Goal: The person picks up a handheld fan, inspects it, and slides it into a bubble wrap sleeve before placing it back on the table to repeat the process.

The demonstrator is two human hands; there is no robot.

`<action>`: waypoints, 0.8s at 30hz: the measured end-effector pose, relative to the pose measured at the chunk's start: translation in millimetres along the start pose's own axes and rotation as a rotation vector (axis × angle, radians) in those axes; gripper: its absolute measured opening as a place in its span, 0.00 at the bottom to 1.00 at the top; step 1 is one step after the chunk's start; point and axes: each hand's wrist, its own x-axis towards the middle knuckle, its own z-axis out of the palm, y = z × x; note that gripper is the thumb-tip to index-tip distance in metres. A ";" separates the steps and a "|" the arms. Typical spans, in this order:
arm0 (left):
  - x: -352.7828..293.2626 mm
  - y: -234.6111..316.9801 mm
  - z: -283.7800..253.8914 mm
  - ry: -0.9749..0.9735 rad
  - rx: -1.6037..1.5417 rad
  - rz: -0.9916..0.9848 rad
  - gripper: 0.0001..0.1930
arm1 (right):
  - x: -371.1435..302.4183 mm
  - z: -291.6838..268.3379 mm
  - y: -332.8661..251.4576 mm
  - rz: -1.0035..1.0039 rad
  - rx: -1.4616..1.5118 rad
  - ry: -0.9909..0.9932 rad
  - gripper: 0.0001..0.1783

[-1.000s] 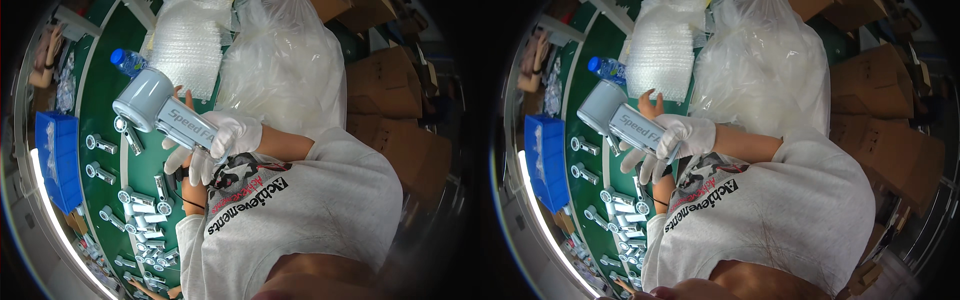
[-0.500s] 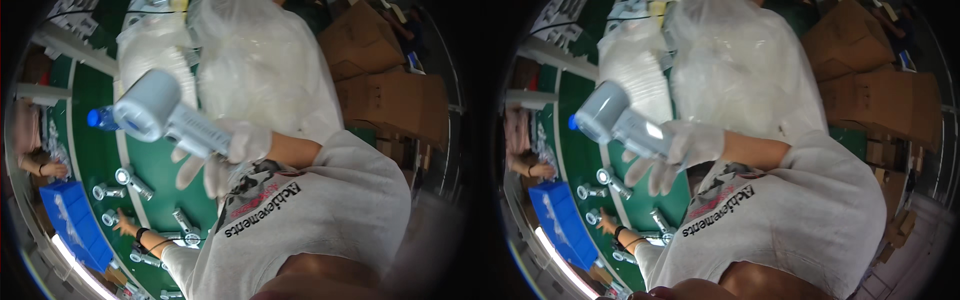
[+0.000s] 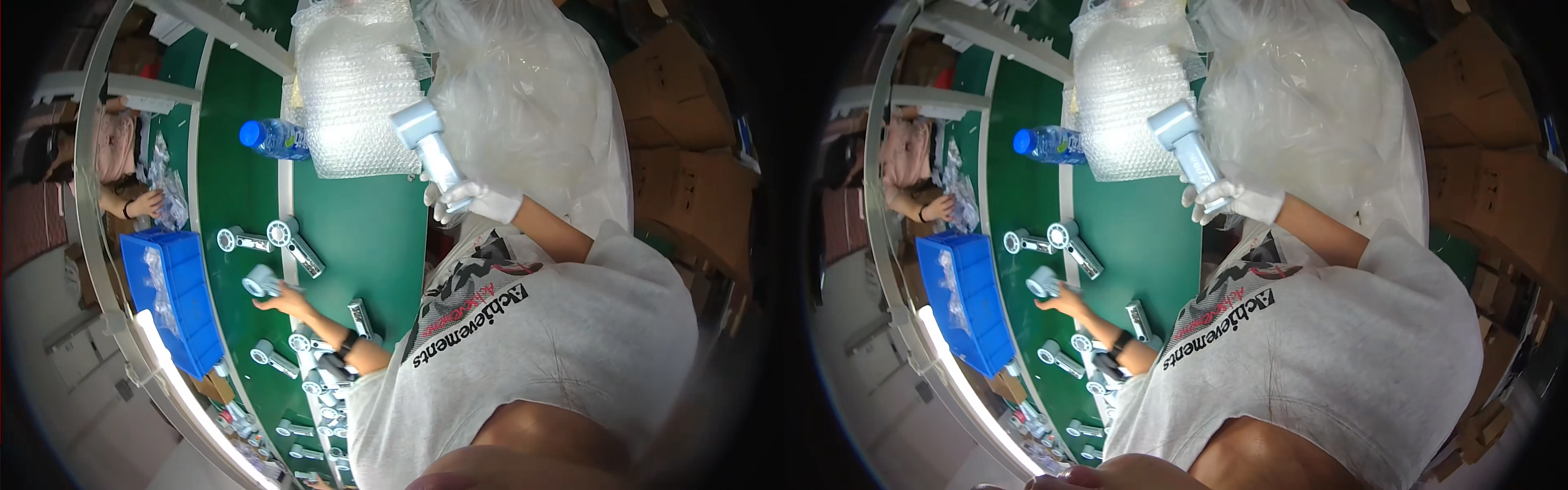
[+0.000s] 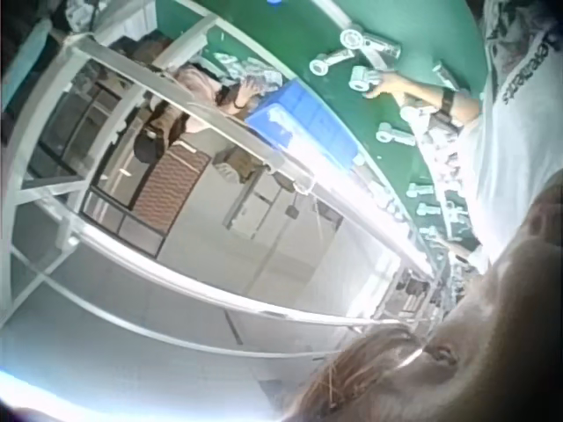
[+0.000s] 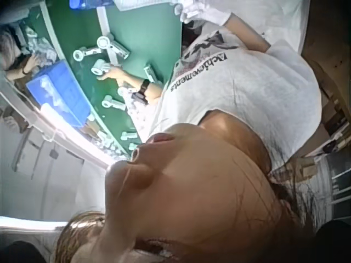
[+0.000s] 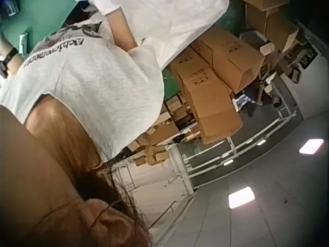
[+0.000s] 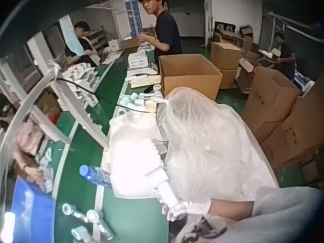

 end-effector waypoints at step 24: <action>29.6 -1.5 28.9 -0.269 0.676 -0.170 0.39 | 3.7 33.8 -43.7 -0.033 0.254 -0.546 0.37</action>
